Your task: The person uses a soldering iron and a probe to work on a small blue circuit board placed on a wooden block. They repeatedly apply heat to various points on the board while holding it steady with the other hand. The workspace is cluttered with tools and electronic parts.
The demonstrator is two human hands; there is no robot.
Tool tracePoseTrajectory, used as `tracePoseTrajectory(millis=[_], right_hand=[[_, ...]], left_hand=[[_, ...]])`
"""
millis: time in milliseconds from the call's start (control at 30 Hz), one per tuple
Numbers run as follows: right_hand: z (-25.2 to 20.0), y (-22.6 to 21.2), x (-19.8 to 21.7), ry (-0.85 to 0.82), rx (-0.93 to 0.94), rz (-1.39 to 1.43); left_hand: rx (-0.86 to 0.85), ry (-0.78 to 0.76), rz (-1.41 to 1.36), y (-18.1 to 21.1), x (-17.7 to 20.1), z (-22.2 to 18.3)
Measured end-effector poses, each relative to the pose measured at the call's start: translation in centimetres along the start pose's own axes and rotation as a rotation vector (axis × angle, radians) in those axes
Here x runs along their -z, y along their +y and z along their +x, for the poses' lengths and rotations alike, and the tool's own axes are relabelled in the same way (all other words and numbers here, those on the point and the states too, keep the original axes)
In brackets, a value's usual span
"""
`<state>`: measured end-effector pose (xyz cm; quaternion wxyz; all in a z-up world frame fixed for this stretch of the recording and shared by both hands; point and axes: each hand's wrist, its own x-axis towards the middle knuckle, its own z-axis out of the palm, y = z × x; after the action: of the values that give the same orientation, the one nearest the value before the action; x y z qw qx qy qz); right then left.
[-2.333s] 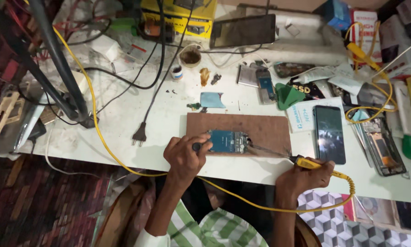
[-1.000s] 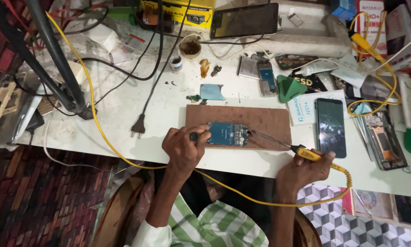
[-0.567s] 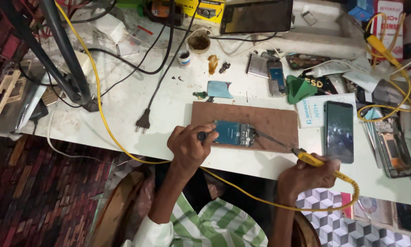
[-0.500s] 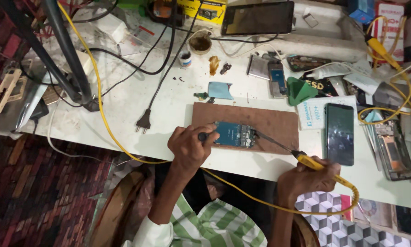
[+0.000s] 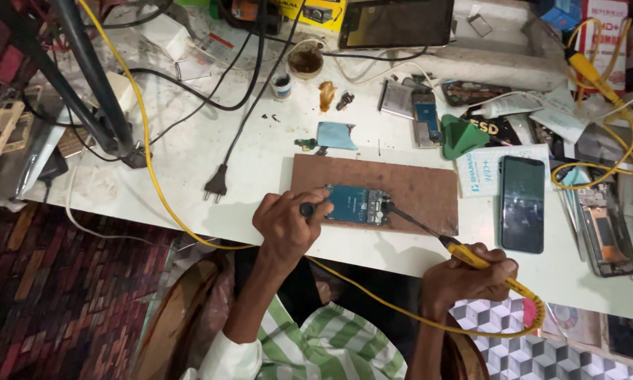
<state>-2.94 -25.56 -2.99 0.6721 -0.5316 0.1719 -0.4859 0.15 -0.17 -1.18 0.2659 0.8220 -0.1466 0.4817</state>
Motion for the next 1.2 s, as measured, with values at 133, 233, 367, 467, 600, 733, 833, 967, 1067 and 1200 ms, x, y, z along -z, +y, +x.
tracePoseTrajectory(millis=[133,233,367,467,600,733,833,967,1067,1200], right_hand=[[0.1,0.8,0.4,0.013,0.022,0.019],[-0.2,2.0,1.6,0.029,-0.015,0.019],[-0.3,3.7,3.2,-0.015,0.013,0.097],[-0.9,5.0,3.8,-0.067,0.108,0.178],[-1.4,5.6,4.1,-0.016,0.224,0.132],[-1.5,5.6,4.0,0.031,0.22,0.225],[-1.3,5.8,3.9,0.007,0.159,0.298],[-2.0,5.8,4.0,-0.088,0.207,0.132],[-2.5,5.0,3.8,-0.08,0.204,0.037],[-2.4,4.1,2.4,-0.025,0.33,0.002]], left_hand=[[-0.018,0.024,0.023,-0.1,-0.2,0.0],[-0.011,0.005,0.006,0.1,0.1,0.1],[-0.013,0.015,0.002,0.4,0.3,0.7],[-0.003,0.003,-0.009,0.2,0.5,0.7],[-0.003,0.002,-0.009,0.2,0.4,0.4],[-0.009,0.026,-0.034,0.1,0.3,0.6],[-0.004,0.02,-0.027,0.1,0.2,0.5],[0.011,-0.012,-0.024,0.1,0.1,0.2],[-0.016,0.03,-0.023,-0.1,-0.1,0.1],[-0.016,0.042,-0.032,0.0,-0.1,0.4]])
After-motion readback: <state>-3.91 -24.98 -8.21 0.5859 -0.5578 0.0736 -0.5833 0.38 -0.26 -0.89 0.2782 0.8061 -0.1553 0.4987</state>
